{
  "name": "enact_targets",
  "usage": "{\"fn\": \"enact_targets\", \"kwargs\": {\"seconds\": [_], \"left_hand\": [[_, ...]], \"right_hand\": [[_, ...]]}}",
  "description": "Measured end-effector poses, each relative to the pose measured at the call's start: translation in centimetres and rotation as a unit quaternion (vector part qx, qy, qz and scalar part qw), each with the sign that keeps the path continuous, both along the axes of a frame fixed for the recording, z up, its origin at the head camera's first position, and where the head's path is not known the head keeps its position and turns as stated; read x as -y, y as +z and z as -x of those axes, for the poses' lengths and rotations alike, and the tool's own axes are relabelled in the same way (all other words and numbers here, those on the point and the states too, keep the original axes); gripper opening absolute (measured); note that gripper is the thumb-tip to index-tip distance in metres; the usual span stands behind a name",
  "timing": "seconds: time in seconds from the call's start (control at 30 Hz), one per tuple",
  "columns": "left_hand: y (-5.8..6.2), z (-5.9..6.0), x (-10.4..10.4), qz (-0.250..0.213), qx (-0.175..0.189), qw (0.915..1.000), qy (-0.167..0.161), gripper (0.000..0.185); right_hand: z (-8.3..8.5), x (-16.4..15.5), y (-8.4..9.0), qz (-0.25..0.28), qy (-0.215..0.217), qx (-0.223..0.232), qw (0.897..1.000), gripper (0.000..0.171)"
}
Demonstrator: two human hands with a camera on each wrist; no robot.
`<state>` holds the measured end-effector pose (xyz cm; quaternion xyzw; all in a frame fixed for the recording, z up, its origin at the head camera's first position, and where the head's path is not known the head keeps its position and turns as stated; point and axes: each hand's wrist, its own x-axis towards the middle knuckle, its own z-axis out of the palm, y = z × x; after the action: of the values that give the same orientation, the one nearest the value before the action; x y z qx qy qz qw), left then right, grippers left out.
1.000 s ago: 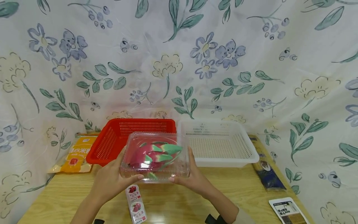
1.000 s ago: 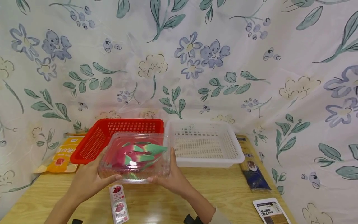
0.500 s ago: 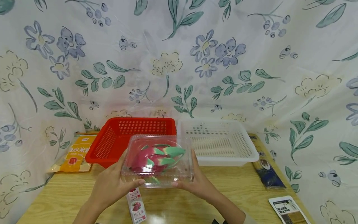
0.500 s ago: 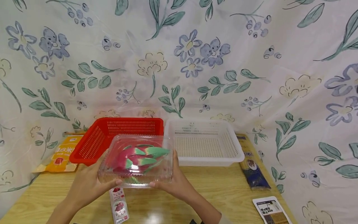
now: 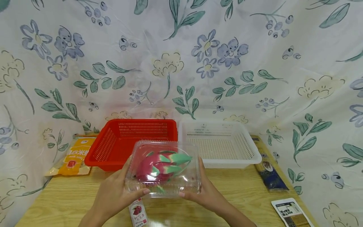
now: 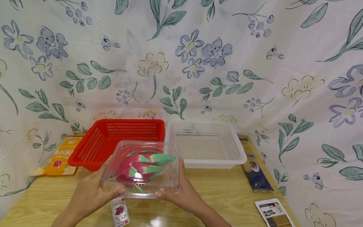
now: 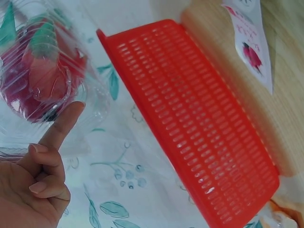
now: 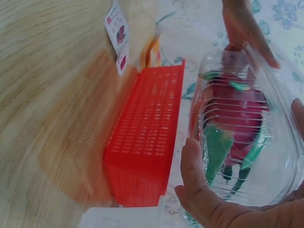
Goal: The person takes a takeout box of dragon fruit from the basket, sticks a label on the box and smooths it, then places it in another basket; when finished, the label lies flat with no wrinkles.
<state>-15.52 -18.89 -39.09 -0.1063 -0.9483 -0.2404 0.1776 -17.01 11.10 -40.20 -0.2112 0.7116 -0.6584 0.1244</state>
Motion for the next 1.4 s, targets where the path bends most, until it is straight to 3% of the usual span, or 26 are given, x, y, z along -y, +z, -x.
{"fn": "enact_targets", "kwargs": {"seconds": [0.2,0.43,0.63,1.07,1.4], "left_hand": [[0.0,-0.4,-0.4,-0.007,0.002,1.0000,-0.003,0.110],[-0.4,-0.8,-0.6,-0.005,0.036,0.9993,0.009,0.111],[-0.6,-1.0,-0.8,0.000,0.044,0.9990,0.011,0.111],[-1.0,-1.4,-1.4,0.009,0.107,0.9940,0.022,0.113],[-1.8,-1.6,-1.5,0.002,0.124,0.9922,0.017,0.114]], "right_hand": [[-0.5,-0.4,-0.1,-0.018,-0.012,-0.012,1.000,0.121],[-1.0,-0.5,-0.4,-0.013,-0.012,0.004,1.000,0.120],[-1.4,-0.7,-0.7,-0.031,-0.021,0.002,0.999,0.120],[-1.9,-1.1,-1.5,0.022,0.007,0.005,1.000,0.119],[-2.3,-1.3,-2.1,0.023,0.021,0.037,0.999,0.119]]}}
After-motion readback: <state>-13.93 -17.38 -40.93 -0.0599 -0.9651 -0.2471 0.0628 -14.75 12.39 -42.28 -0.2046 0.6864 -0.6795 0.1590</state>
